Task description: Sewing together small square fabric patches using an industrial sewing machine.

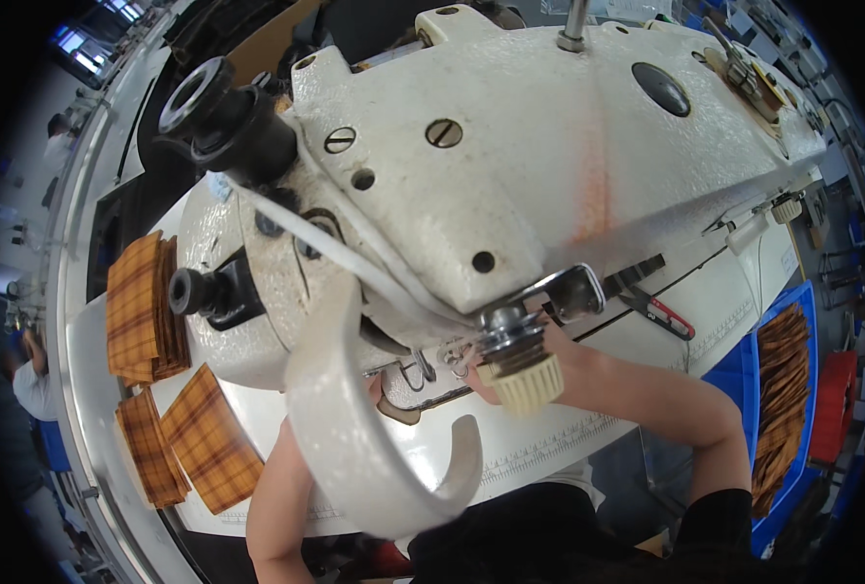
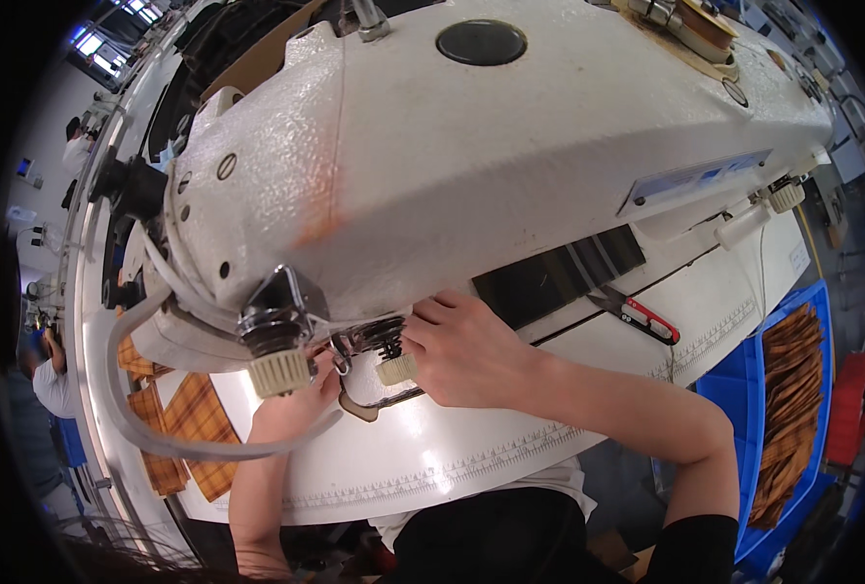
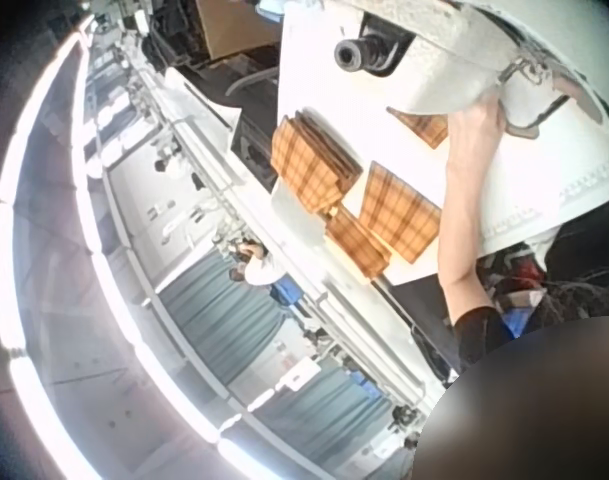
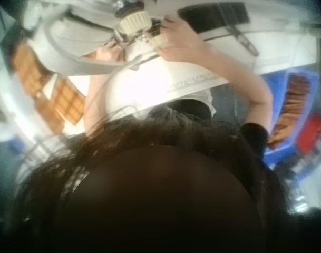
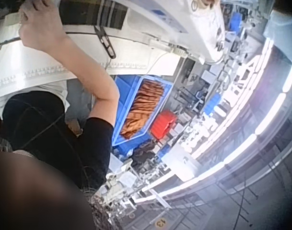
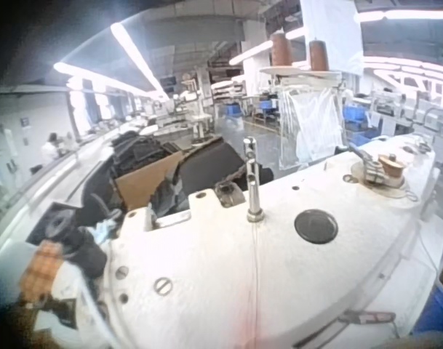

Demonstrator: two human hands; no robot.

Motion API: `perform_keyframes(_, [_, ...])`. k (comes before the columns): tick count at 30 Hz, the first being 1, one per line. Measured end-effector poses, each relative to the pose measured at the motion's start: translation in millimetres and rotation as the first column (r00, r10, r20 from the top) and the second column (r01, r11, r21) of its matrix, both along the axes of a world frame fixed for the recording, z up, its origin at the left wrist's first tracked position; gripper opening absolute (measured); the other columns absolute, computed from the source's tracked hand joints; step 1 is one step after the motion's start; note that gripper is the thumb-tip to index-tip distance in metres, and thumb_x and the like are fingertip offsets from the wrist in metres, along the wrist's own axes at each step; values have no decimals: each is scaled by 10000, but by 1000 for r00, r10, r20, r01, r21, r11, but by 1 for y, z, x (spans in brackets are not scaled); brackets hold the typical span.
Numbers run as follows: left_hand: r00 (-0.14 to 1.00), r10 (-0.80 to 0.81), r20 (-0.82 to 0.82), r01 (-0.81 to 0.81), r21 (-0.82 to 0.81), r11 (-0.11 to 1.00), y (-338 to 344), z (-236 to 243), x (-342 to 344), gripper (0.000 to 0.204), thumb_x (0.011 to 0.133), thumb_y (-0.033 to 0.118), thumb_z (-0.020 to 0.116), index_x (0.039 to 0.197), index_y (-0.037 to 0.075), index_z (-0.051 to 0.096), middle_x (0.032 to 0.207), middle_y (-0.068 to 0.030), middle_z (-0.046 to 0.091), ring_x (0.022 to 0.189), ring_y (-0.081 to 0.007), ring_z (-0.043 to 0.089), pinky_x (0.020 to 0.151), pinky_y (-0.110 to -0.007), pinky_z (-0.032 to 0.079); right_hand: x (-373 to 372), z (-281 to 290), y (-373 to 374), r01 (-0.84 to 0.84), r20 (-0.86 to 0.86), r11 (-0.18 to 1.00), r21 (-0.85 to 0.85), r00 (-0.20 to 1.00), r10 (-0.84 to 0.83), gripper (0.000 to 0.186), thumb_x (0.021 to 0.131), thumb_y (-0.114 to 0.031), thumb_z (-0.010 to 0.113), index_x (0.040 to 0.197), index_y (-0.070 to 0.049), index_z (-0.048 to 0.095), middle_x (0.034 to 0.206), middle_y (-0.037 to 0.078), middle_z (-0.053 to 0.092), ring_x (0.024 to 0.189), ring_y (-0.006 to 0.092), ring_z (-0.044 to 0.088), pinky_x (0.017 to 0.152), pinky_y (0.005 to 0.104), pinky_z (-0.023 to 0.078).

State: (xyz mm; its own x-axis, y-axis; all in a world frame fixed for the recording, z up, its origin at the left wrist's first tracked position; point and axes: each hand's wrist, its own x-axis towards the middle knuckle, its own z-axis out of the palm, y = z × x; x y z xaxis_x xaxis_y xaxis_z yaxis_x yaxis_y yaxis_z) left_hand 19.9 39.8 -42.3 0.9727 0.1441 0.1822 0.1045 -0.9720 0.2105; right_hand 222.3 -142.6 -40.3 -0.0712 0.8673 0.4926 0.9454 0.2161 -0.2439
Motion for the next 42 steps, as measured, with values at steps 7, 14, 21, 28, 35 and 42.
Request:
perform_keyframes(7, [938,331,-104,-331,-551,766,22,38,30,312,832,60,653,1137,-3,629,1133,-140,657,1087,-287,618,919,-383,495,9,5,5,-27,-41,991,133,999,32,131,617,-132,673,580,-58,571,754,77,534,757,231,556,701,358,468])
perform_keyframes(14, [880,383,280,-309,-274,911,29,36,17,68,900,72,632,897,13,598,844,-166,611,788,-337,564,739,-379,460,6,6,1,-156,-63,951,268,982,179,125,580,-72,653,705,-64,649,733,62,525,708,227,553,627,356,469])
perform_keyframes(21, [238,905,352,-775,-492,396,80,103,-225,248,1003,231,564,920,0,603,787,-3,599,751,-73,499,712,-247,421,5,13,-9,-86,-66,984,159,993,97,355,648,-11,611,997,-45,665,812,46,599,645,225,576,612,366,472])
perform_keyframes(28, [562,814,146,-789,-201,581,45,84,-238,208,899,32,651,1104,9,677,1132,-140,613,986,-277,630,776,-337,521,-9,17,-4,-168,117,969,183,982,148,380,659,-36,636,1039,-30,659,803,25,544,705,191,564,632,329,466])
perform_keyframes(35, [884,458,-90,-419,281,864,-12,68,-199,304,730,-32,702,1026,-40,630,982,-128,603,899,-277,610,729,-367,535,-66,32,9,-526,148,850,-18,840,523,398,707,-127,699,1072,25,657,871,42,575,760,159,575,696,287,469])
perform_keyframes(42, [863,501,-60,-505,-93,858,13,59,-206,215,765,-51,648,969,-12,589,936,-89,592,892,-214,600,720,-308,535,-146,19,86,-564,-7,826,11,826,564,545,801,-200,658,1286,15,534,1178,145,570,1044,237,565,869,350,472])
